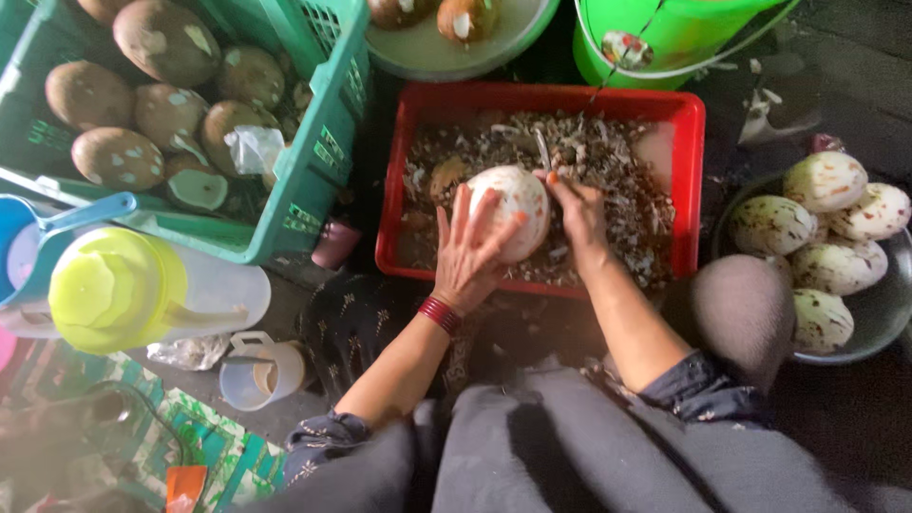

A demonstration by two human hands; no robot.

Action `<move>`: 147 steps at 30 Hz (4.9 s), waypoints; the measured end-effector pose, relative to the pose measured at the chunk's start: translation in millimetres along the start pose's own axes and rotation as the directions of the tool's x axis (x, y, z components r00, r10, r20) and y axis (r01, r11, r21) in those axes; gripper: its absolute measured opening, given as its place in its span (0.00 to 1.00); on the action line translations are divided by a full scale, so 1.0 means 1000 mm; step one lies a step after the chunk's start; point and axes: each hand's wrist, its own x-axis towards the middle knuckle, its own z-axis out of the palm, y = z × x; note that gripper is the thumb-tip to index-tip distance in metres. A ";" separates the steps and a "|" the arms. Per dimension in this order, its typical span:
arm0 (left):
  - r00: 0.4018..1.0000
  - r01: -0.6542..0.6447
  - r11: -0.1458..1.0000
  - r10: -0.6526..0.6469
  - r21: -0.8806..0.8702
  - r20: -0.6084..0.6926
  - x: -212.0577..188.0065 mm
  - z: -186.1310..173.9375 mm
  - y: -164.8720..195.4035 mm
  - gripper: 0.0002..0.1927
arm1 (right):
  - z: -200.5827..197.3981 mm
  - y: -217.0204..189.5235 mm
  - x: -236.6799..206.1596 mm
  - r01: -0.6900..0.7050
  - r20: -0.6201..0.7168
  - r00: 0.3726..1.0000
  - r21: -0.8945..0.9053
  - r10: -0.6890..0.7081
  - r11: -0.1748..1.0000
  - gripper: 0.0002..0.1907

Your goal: The person sits on the floor and peels the brown skin off round brown fruits using a knife. They hold each fruit in one hand and scrape away the skin with the knife in the other, placing the peeled fruit into a metal bowl.

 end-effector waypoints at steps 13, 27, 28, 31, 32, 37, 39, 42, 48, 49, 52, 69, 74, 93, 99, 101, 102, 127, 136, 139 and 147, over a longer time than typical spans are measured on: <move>0.922 0.388 0.849 -0.360 -0.358 0.145 0.034 0.002 -0.004 0.59 | 0.023 0.000 -0.027 0.274 -0.040 0.946 -0.427 -0.321 0.862 0.16; 0.831 0.406 0.519 -0.552 -0.752 0.067 0.007 0.013 0.015 0.73 | 0.033 -0.010 -0.040 0.272 0.107 0.962 -0.266 -0.252 0.925 0.42; 0.823 0.418 0.533 -0.565 -0.736 0.057 0.006 0.015 0.015 0.72 | 0.039 -0.010 -0.043 0.204 0.062 0.979 -0.163 -0.196 0.965 0.47; 0.824 0.306 0.465 -0.566 -0.831 -0.014 0.003 0.010 0.020 0.69 | 0.047 -0.013 -0.050 0.394 0.146 0.919 -0.294 -0.366 0.871 0.46; 0.833 0.318 0.501 -0.553 -0.805 -0.015 0.003 0.006 0.021 0.68 | 0.047 -0.015 -0.053 0.367 0.159 0.928 -0.219 -0.338 0.904 0.47; 0.870 0.220 0.656 -0.466 -0.722 -0.158 0.018 -0.012 0.007 0.62 | 0.050 -0.040 -0.048 0.403 0.228 0.895 -0.044 -0.384 0.914 0.46; 0.869 0.217 0.722 -0.450 -0.657 -0.207 0.044 -0.011 -0.015 0.64 | 0.060 -0.052 -0.021 0.423 0.246 0.882 -0.039 -0.402 0.905 0.43; 0.866 0.145 0.818 -0.377 -0.557 -0.329 0.098 -0.006 -0.057 0.63 | 0.088 -0.065 0.051 0.525 0.228 0.832 -0.034 -0.505 0.850 0.35; 0.859 0.315 0.935 -0.354 -0.164 -0.370 0.197 0.007 -0.129 0.48 | 0.134 -0.059 0.192 0.565 0.271 0.787 0.049 -0.555 0.824 0.24; 0.868 0.348 0.934 -0.352 -0.076 -0.351 0.208 0.010 -0.140 0.49 | 0.135 -0.056 0.206 0.592 0.271 0.779 -0.018 -0.565 0.806 0.20; 0.887 0.452 0.892 -0.448 0.009 -0.111 0.237 0.021 -0.174 0.52 | 0.127 -0.051 0.238 0.522 0.356 0.845 -0.381 -0.399 0.763 0.16; 0.664 0.744 0.660 -0.747 0.103 -0.006 0.276 0.047 -0.226 0.34 | 0.145 -0.038 0.289 0.328 0.120 0.913 -0.785 -0.390 0.526 0.20; 0.596 0.803 0.596 -0.803 -0.005 -0.028 0.279 0.052 -0.218 0.40 | 0.143 -0.043 0.290 0.115 0.131 0.991 -0.869 -0.001 0.481 0.36; 0.795 0.027 0.097 -0.605 -0.995 -0.038 0.190 0.046 -0.122 0.28 | 0.094 -0.065 0.152 0.272 0.049 0.949 0.365 -0.310 0.890 0.33; 0.937 0.198 0.257 -0.333 -0.946 0.106 0.165 -0.010 -0.053 0.22 | 0.018 -0.094 0.093 -0.288 0.213 0.957 0.798 0.198 0.529 0.36; 0.929 0.202 0.283 -0.360 -0.938 0.091 0.166 -0.011 -0.050 0.18 | -0.020 -0.106 0.070 -0.180 0.185 0.982 0.875 0.034 0.450 0.38; 0.905 0.198 0.255 -0.419 -0.946 0.076 0.165 -0.006 -0.048 0.17 | -0.040 -0.111 0.057 -0.153 0.221 0.972 0.850 -0.077 0.505 0.39; 0.800 0.245 0.311 -0.601 -0.918 0.010 0.067 0.062 -0.088 0.24 | -0.487 0.074 -0.137 -0.412 -0.811 0.561 -0.099 0.167 0.906 0.32; 0.746 0.496 0.479 -0.662 -0.725 0.073 0.070 0.056 -0.106 0.11 | -0.418 -0.012 -0.039 -0.415 -0.268 0.903 -0.333 0.337 0.847 0.21; 0.798 0.367 0.521 -0.602 -0.770 -0.028 0.071 0.066 -0.120 0.07 | -0.307 -0.066 0.025 -0.147 0.244 0.943 -0.309 0.228 0.940 0.18; 0.763 0.277 0.481 -0.636 -0.832 -0.113 0.052 0.084 -0.149 0.09 | 0.049 -0.097 0.204 0.854 0.721 0.517 -0.470 -0.462 0.224 0.19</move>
